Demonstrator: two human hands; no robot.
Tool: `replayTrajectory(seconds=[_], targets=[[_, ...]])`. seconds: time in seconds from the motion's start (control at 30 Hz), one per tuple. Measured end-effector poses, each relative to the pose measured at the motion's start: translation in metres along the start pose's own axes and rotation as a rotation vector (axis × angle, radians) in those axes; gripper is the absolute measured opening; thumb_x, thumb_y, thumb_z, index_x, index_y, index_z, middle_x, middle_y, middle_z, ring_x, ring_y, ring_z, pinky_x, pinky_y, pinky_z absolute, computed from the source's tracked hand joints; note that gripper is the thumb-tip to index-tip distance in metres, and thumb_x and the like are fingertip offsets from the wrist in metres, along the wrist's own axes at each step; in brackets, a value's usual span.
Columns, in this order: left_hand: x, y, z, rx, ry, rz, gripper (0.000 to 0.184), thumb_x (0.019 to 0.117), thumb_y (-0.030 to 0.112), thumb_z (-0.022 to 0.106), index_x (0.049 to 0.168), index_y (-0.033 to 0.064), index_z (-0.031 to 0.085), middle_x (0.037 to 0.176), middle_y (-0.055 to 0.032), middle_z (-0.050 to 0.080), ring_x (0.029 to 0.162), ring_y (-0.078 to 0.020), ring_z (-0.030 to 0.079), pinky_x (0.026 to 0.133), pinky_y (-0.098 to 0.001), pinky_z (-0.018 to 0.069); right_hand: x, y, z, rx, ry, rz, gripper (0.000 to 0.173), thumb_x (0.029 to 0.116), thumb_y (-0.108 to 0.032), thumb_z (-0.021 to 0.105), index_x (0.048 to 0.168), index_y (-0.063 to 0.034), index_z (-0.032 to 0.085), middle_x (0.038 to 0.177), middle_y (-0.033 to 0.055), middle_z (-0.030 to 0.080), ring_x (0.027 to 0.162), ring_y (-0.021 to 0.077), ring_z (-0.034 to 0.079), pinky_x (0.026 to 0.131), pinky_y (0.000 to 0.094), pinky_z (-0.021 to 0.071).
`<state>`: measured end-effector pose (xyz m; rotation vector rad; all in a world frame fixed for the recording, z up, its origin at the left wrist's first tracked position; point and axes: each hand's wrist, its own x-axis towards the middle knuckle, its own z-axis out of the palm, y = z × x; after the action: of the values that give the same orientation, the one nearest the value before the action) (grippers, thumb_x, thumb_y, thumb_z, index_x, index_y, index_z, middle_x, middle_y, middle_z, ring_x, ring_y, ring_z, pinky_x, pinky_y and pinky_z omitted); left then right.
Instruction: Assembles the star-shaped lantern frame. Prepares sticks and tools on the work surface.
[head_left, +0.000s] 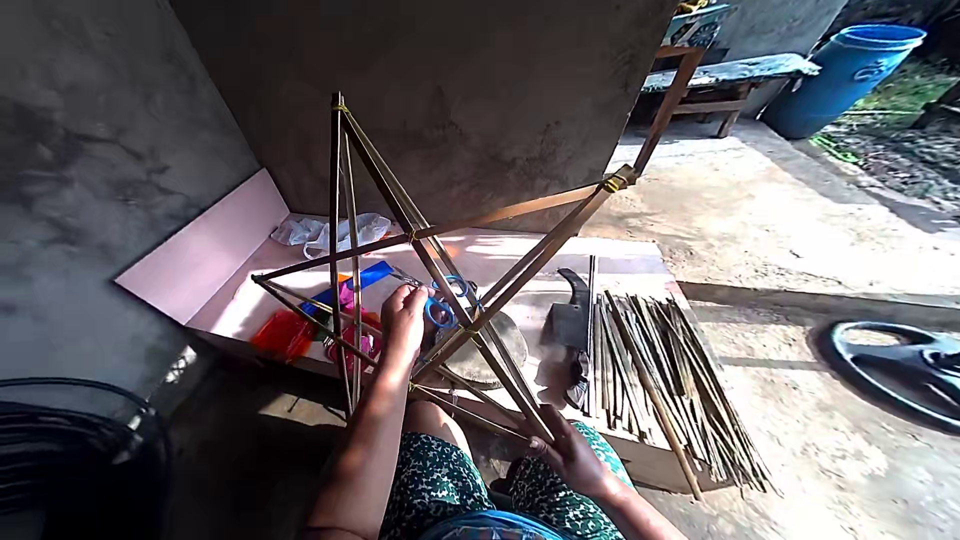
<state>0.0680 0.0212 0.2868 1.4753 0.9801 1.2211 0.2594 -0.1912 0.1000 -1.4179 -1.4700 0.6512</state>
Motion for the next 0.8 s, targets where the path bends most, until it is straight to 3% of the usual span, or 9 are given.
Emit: replayTrajectory(seconds=[0.1, 0.17, 0.27, 0.4, 0.6, 0.73, 0.8], targets=[[0.002, -0.001, -0.011, 0.09, 0.115, 0.09, 0.024, 0.1073, 0.017, 0.052, 0.103, -0.0002, 0.068, 0.092, -0.0078, 0.07, 0.076, -0.0129, 0.064, 0.073, -0.0343, 0.0548, -0.001, -0.002, -0.006, 0.051, 0.02, 0.025, 0.065, 0.095, -0.05, 0.062, 0.124, 0.0076, 0.054, 0.094, 0.0062, 0.071, 0.076, 0.0049, 0.068, 0.071, 0.0282, 0.0606], [0.001, 0.005, -0.022, -0.006, 0.166, 0.17, 0.022, 0.1077, 0.016, 0.05, 0.102, 0.0029, 0.066, 0.093, -0.0042, 0.073, 0.073, -0.0098, 0.066, 0.068, -0.0291, 0.056, -0.001, -0.003, -0.011, 0.065, 0.047, 0.035, 0.065, 0.0952, -0.049, 0.062, 0.125, 0.008, 0.053, 0.095, 0.0043, 0.071, 0.076, 0.0019, 0.067, 0.071, 0.0244, 0.0597], [0.001, 0.016, -0.045, -0.221, 0.191, 0.253, 0.014, 0.1076, 0.008, 0.045, 0.104, 0.0049, 0.058, 0.091, -0.004, 0.074, 0.074, -0.0148, 0.074, 0.068, -0.0319, 0.0635, -0.001, -0.004, -0.02, 0.117, 0.076, 0.062, 0.065, 0.0954, -0.046, 0.062, 0.128, 0.0088, 0.051, 0.098, 0.0037, 0.069, 0.077, 0.0013, 0.067, 0.071, 0.0236, 0.0605], [0.005, 0.016, -0.078, -0.227, 0.278, 0.198, 0.018, 0.1074, 0.007, 0.044, 0.099, 0.0071, 0.059, 0.08, -0.0017, 0.073, 0.065, -0.0106, 0.07, 0.059, -0.0251, 0.0597, 0.002, -0.009, -0.032, 0.241, 0.098, 0.082, 0.056, 0.0955, -0.045, 0.063, 0.124, 0.002, 0.051, 0.097, -0.0028, 0.068, 0.073, -0.0006, 0.066, 0.067, 0.0203, 0.0593], [0.006, -0.006, -0.11, -0.044, 0.245, 0.053, 0.021, 0.1067, 0.004, 0.042, 0.092, 0.006, 0.057, 0.069, 0.0016, 0.066, 0.059, -0.0061, 0.064, 0.057, -0.0205, 0.0544, 0.005, -0.018, -0.046, 0.373, 0.116, 0.202, 0.051, 0.0952, -0.038, 0.063, 0.127, -0.0006, 0.049, 0.097, -0.0032, 0.069, 0.075, 0.0045, 0.069, 0.07, 0.0236, 0.0606], [0.004, -0.005, -0.12, -0.026, 0.273, 0.044, 0.02, 0.1076, 0.006, 0.042, 0.097, 0.007, 0.059, 0.069, 0.0045, 0.062, 0.057, -0.0048, 0.061, 0.056, -0.0204, 0.0543, 0.003, -0.021, -0.051, 0.469, 0.122, 0.251, 0.046, 0.0955, -0.038, 0.063, 0.125, -0.0053, 0.051, 0.095, -0.0042, 0.071, 0.076, 0.006, 0.069, 0.071, 0.0242, 0.0598], [0.005, -0.004, -0.122, -0.018, 0.279, 0.07, 0.023, 0.1059, 0.005, 0.042, 0.091, 0.0097, 0.059, 0.07, 0.0058, 0.062, 0.057, -0.0032, 0.06, 0.054, -0.0189, 0.0524, 0.004, -0.017, -0.053, 0.516, 0.114, 0.242, 0.042, 0.097, -0.038, 0.062, 0.123, -0.0067, 0.051, 0.095, -0.0035, 0.072, 0.077, 0.0078, 0.07, 0.072, 0.0252, 0.06]])
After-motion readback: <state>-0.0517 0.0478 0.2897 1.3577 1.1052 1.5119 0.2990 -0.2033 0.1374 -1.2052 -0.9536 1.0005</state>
